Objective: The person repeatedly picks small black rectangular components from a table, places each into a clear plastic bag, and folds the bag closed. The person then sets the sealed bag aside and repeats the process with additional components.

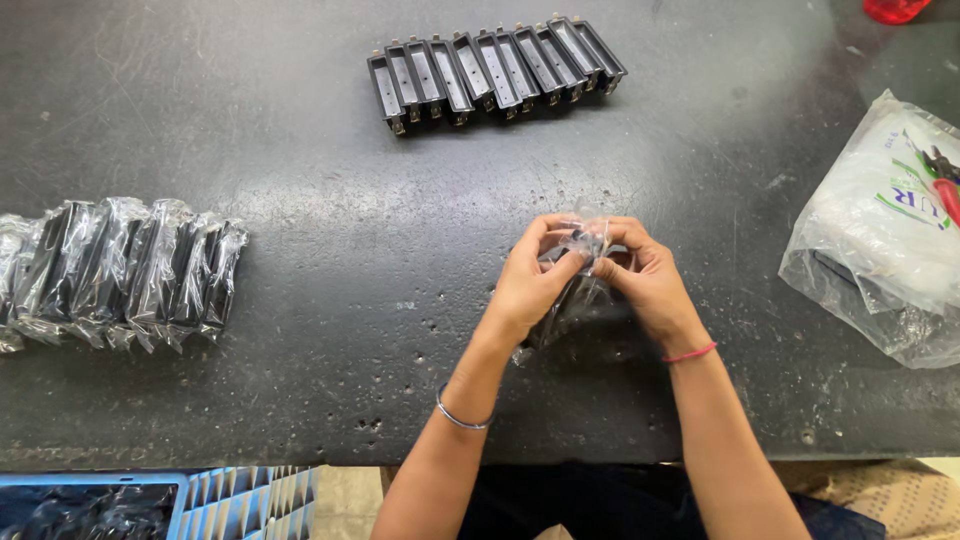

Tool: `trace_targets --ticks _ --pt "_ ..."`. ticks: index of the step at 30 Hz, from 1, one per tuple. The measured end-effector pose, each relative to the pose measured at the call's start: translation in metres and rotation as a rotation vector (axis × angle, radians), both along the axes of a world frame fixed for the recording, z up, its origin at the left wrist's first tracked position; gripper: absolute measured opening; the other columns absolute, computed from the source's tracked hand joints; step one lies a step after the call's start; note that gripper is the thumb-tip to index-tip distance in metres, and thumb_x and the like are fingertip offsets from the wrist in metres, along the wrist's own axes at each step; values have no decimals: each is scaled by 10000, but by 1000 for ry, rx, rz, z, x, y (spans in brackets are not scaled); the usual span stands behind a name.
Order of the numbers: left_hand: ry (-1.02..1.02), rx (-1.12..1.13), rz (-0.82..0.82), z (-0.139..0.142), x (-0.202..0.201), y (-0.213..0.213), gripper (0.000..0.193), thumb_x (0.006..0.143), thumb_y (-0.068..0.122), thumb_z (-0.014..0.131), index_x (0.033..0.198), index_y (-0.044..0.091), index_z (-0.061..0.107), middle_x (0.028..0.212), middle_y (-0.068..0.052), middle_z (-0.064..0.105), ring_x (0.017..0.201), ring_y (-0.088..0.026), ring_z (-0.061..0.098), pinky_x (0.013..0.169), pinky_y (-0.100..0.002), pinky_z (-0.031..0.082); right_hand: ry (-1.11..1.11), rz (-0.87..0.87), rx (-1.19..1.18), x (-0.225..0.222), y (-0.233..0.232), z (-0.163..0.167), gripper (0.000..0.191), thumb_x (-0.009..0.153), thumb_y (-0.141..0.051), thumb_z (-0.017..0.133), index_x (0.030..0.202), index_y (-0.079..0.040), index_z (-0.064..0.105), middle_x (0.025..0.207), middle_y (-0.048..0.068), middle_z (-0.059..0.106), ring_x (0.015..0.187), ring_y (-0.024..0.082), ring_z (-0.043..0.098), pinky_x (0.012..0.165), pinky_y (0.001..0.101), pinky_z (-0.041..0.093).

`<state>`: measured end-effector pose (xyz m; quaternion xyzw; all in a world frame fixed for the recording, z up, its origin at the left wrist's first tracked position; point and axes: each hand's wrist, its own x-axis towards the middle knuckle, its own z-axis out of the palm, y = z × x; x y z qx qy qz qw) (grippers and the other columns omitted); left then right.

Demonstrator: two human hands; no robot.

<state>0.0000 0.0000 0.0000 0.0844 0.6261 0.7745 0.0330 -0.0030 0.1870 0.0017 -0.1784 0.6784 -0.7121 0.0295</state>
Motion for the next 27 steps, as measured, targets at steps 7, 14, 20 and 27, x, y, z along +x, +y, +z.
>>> trace_targets --ticks 7,14,20,27 --pt "194 -563 421 49 20 1 282 895 137 739 1134 123 589 993 -106 759 900 -315 754 749 -419 555 272 -368 51 17 -16 44 382 947 -77 697 1317 -80 604 1348 37 565 1171 134 558 1017 281 506" --pt "272 -720 310 49 23 8 306 887 182 758 1132 148 577 936 -110 753 853 -347 740 693 -461 541 234 -541 126 16 -14 34 132 977 -81 780 1066 -15 709 983 49 671 826 95 615 747 248 528" --pt "277 -645 272 39 15 3 286 891 145 754 1115 139 576 988 -104 774 914 -333 759 730 -434 556 -50 -447 -410 3 6 20 140 1045 -140 669 1085 -13 711 942 56 709 801 116 675 742 270 595" --pt "293 -508 248 30 7 -6 290 902 80 736 1141 130 580 1045 -124 769 925 -283 795 774 -383 578 -181 -172 -182 0 -1 22 259 967 -88 663 1209 0 690 1179 69 734 1040 134 702 926 316 605"
